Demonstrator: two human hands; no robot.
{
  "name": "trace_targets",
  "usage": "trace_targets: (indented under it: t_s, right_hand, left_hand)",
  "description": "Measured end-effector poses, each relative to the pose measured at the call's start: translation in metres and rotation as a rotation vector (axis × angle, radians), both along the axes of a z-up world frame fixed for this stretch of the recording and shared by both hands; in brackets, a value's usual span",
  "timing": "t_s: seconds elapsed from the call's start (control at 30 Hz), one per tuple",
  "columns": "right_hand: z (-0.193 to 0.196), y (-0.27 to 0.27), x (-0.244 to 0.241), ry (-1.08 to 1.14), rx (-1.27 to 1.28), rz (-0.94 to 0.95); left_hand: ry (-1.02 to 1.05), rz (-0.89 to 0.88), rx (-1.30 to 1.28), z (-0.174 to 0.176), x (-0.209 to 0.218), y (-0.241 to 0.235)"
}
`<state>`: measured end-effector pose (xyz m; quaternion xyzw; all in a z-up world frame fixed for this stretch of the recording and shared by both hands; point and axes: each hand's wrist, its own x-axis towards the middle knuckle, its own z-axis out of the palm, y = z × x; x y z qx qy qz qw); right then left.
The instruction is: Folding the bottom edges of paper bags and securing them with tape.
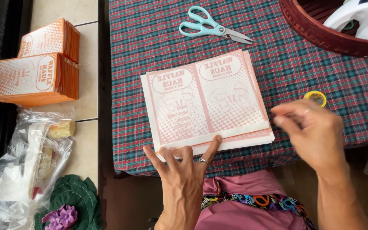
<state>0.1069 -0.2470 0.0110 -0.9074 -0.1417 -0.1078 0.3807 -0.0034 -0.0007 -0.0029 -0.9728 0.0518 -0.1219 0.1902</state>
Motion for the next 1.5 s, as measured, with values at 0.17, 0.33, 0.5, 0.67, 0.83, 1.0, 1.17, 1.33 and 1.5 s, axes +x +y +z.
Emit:
trace_targets:
  t_s: [0.17,0.33,0.5,0.67,0.83,1.0,1.17,1.33,1.5]
  right_hand:
    - [-0.053,-0.068,0.025,-0.275,-0.378,-0.185]
    - [-0.056,-0.079,0.032,-0.198,-0.42,-0.187]
    - [0.032,0.007,-0.008,-0.27,-0.101,0.164]
    - [0.025,0.066,-0.019,-0.218,-0.015,0.525]
    - [0.014,0.042,-0.018,-0.212,-0.007,0.458]
    - [0.014,0.021,-0.017,-0.196,-0.105,0.256]
    - [0.011,0.064,-0.027,-0.2,0.008,0.423]
    - [0.009,0.028,-0.02,-0.186,-0.044,0.352]
    - [0.009,0.038,-0.021,-0.175,-0.027,0.291]
  left_hand:
    - [-0.003,-0.005,0.007,0.001,0.0,0.0]
    - [0.022,0.001,-0.022,0.002,0.0,-0.001]
    - [-0.007,-0.001,-0.047,0.0,0.0,-0.002]
    - [-0.023,0.019,-0.105,0.002,0.0,-0.004]
    - [0.016,0.059,-0.068,0.006,-0.001,-0.006]
    - [-0.001,0.052,-0.115,0.001,0.0,-0.008]
    - [-0.011,0.05,-0.099,0.001,-0.001,-0.008]
    - [-0.023,0.054,-0.124,-0.006,-0.002,-0.009]
    - [-0.026,0.065,-0.128,-0.004,-0.001,-0.011]
